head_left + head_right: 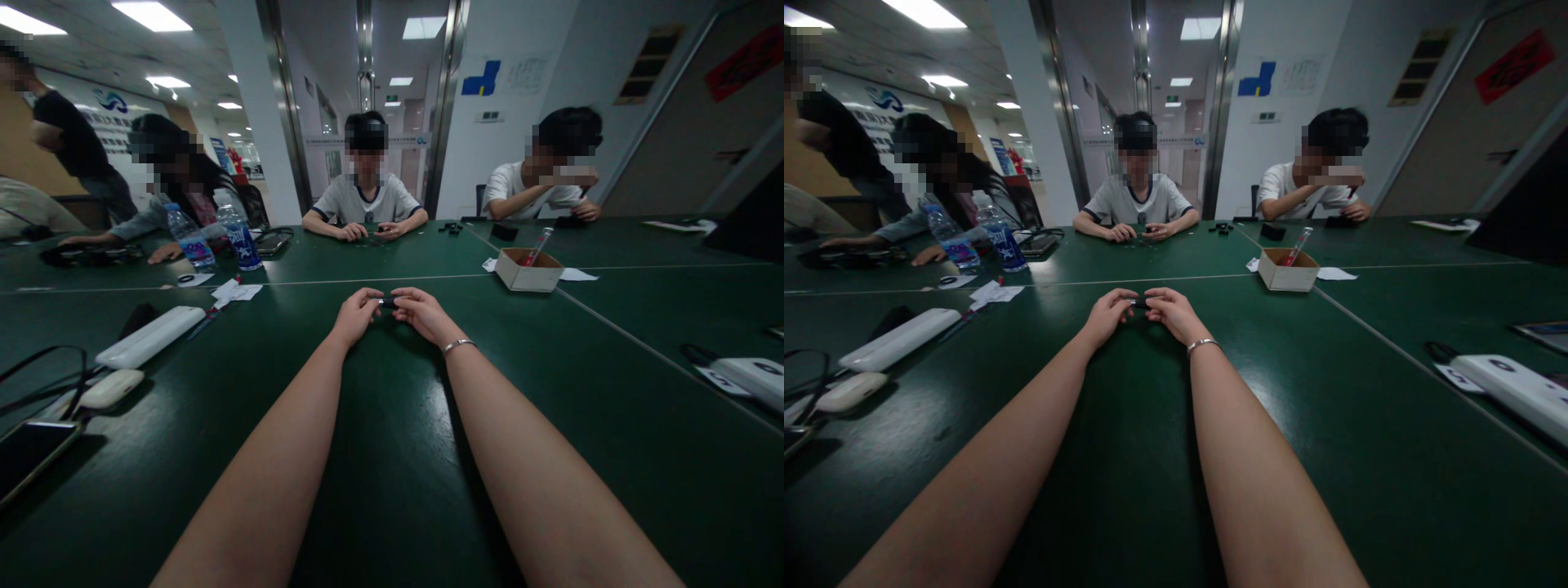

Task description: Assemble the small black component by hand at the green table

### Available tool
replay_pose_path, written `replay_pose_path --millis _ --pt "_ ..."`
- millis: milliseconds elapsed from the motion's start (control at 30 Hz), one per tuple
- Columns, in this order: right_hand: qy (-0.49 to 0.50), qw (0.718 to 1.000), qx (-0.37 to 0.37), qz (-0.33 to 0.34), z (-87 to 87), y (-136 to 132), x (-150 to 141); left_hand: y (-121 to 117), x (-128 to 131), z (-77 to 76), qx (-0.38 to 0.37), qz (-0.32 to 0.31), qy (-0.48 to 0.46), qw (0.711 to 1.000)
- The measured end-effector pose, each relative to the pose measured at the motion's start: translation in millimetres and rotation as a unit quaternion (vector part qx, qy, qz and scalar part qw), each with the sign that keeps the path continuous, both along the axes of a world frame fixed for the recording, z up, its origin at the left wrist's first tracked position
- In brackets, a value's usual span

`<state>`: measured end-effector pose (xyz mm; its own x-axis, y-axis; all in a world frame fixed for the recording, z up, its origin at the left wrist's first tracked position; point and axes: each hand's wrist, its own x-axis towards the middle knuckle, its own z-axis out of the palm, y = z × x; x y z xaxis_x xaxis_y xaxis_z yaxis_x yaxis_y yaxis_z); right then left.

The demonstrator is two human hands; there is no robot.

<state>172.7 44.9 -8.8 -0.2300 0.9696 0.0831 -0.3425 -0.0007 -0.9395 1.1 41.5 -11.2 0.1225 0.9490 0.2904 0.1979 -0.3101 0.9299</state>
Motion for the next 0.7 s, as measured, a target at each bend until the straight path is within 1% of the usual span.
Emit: replay_pose_path --millis 333,700 --pt "-0.003 1.0 0.005 0.0 -1.7 1.2 0.7 3.3 -0.5 -3.5 0.014 -0.012 -0.012 1.0" --pt "0.004 1.0 -0.001 -0.001 -0.1 -0.3 1.0 8.2 -1.9 -9.5 0.009 -0.013 -0.021 1.0"
